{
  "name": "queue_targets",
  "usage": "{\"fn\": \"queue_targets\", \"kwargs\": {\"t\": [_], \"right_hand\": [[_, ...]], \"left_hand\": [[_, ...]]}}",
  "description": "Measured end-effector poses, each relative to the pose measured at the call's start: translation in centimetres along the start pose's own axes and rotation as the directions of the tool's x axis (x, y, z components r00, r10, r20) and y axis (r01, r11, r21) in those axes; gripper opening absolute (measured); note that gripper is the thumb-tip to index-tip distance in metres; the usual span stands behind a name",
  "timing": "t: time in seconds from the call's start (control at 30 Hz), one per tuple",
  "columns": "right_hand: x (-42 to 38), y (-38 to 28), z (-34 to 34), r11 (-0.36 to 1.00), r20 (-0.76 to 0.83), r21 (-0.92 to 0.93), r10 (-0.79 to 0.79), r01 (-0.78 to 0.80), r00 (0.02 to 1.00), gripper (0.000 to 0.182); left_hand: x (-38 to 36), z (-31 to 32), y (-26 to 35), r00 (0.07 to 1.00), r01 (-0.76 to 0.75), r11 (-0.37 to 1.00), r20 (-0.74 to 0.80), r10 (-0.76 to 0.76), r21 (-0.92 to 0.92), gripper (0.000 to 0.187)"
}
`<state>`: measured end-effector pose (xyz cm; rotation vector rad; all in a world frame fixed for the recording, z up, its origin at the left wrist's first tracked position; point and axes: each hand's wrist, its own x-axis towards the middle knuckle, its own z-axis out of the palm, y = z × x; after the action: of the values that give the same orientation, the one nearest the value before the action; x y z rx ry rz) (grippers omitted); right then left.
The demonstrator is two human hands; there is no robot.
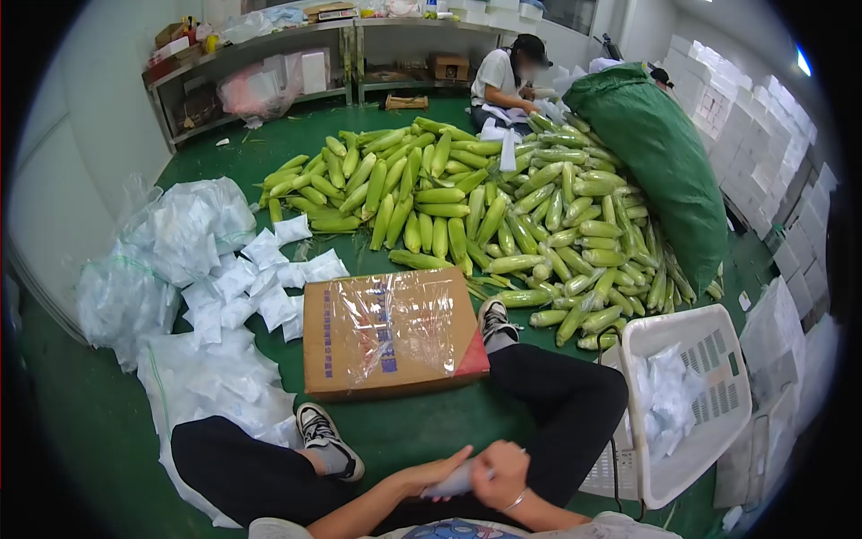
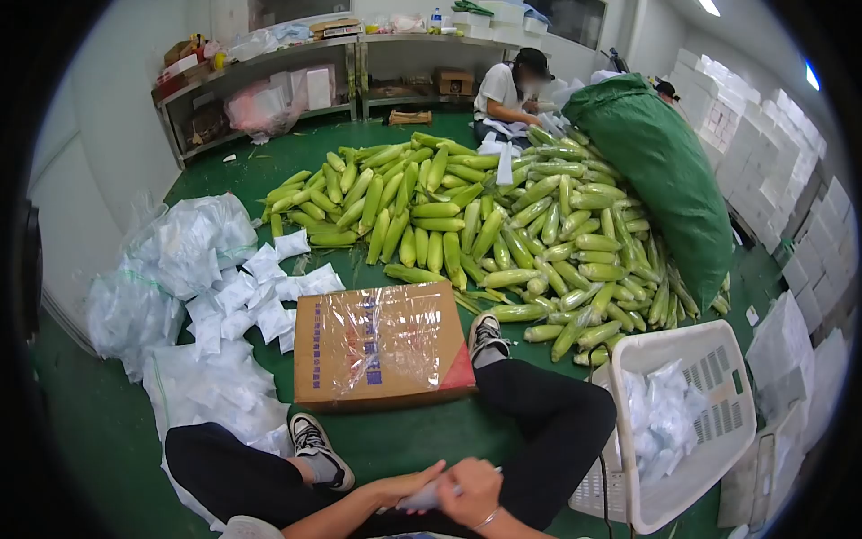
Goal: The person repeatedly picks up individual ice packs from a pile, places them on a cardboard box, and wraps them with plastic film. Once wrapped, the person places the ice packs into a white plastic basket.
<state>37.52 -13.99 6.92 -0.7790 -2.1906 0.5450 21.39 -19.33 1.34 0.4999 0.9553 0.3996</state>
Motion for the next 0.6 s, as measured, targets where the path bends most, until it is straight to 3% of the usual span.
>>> {"fn": "queue_targets", "kwargs": {"t": [0.03, 0.07, 0.1, 0.13, 0.17, 0.2, 0.23, 0.27, 0.3, 0.37, 0.43, 0.47, 0.53, 0.57, 0.6], "right_hand": [[0.1, 1.0, -0.8, 0.993, -0.078, -0.002, 0.12, -0.121, 0.99, 0.01], [0.2, 1.9, -1.8, 0.958, -0.125, 0.123, 0.272, -0.257, 0.954, 0.013], [1.0, 1.9, -3.5, 0.96, -0.207, 0.137, 0.268, -0.243, 0.941, 0.017], [1.6, 2.1, -5.6, 0.987, -0.275, 0.107, 0.146, -0.121, 0.95, 0.022], [1.9, 2.6, -7.4, 0.994, -0.358, 0.059, 0.109, -0.094, 0.927, 0.029], [2.9, 1.7, -9.0, 0.958, -0.455, 0.034, 0.268, -0.284, 0.849, 0.034], [2.9, 3.7, -11.3, 0.917, -0.525, -0.021, 0.328, -0.398, 0.785, 0.038], [3.8, 4.3, -14.2, 0.883, -0.507, -0.067, 0.371, -0.464, 0.778, 0.041], [2.4, 7.7, -16.7, 0.855, -0.57, -0.225, 0.273, -0.467, 0.775, 0.033], [0.5, 15.3, -23.1, 0.815, -0.695, 0.399, 0.568, -0.421, 0.441, 0.025], [0.8, 15.8, -25.8, 0.405, -0.364, 0.888, 0.909, -0.22, 0.204, 0.024], [0.7, 17.0, -25.7, 0.398, -0.352, 0.888, 0.91, -0.23, 0.219, 0.024], [-0.5, 18.7, -26.1, 0.597, -0.467, 0.67, 0.801, -0.441, 0.375, 0.026], [-1.7, 19.5, -26.3, 0.674, -0.497, 0.528, 0.738, -0.517, 0.456, 0.029], [-3.1, 20.8, -26.6, 0.736, -0.508, 0.373, 0.672, -0.566, 0.539, 0.033]], "left_hand": [[-0.3, 1.2, 1.3, 0.991, -0.136, 0.99, -0.014, 0.136, 0.032, 0.051], [-0.3, 2.1, 3.3, 0.989, -0.137, 0.961, -0.016, 0.145, 0.239, 0.057], [-0.3, 3.4, 5.1, 0.988, -0.133, 0.893, -0.016, 0.155, 0.43, 0.064], [2.5, 4.2, 5.2, 0.866, -0.457, 0.731, 0.067, 0.495, 0.507, 0.069], [5.0, 4.9, 4.9, 0.63, -0.696, 0.465, 0.154, 0.762, 0.547, 0.076], [0.3, 7.4, 9.7, 0.681, -0.591, 0.417, 0.151, 0.716, 0.69, 0.085], [0.1, 9.0, 11.8, 0.688, -0.615, 0.398, 0.216, 0.693, 0.681, 0.081], [1.9, 10.7, 13.2, 0.648, -0.578, 0.294, 0.209, 0.732, 0.761, 0.068], [2.3, 12.2, 15.3, 0.638, -0.545, 0.249, 0.203, 0.742, 0.8, 0.053], [4.5, 14.7, 17.5, 0.41, -0.69, 0.055, 0.326, 0.852, 0.722, 0.042], [7.6, 17.1, 19.0, -0.102, -0.902, -0.272, 0.448, 0.888, 0.334, 0.033], [7.0, 15.4, 20.0, -0.105, -0.897, -0.273, 0.433, 0.895, 0.347, 0.033], [4.3, 10.5, 22.8, -0.298, -0.767, -0.34, 0.167, 0.94, 0.544, 0.022], [0.7, 4.8, 23.5, -0.333, -0.601, -0.304, 0.115, 0.936, 0.739, 0.018], [1.0, -1.6, 23.1, -0.303, -0.561, -0.073, -0.123, 0.945, 0.825, 0.016]]}}
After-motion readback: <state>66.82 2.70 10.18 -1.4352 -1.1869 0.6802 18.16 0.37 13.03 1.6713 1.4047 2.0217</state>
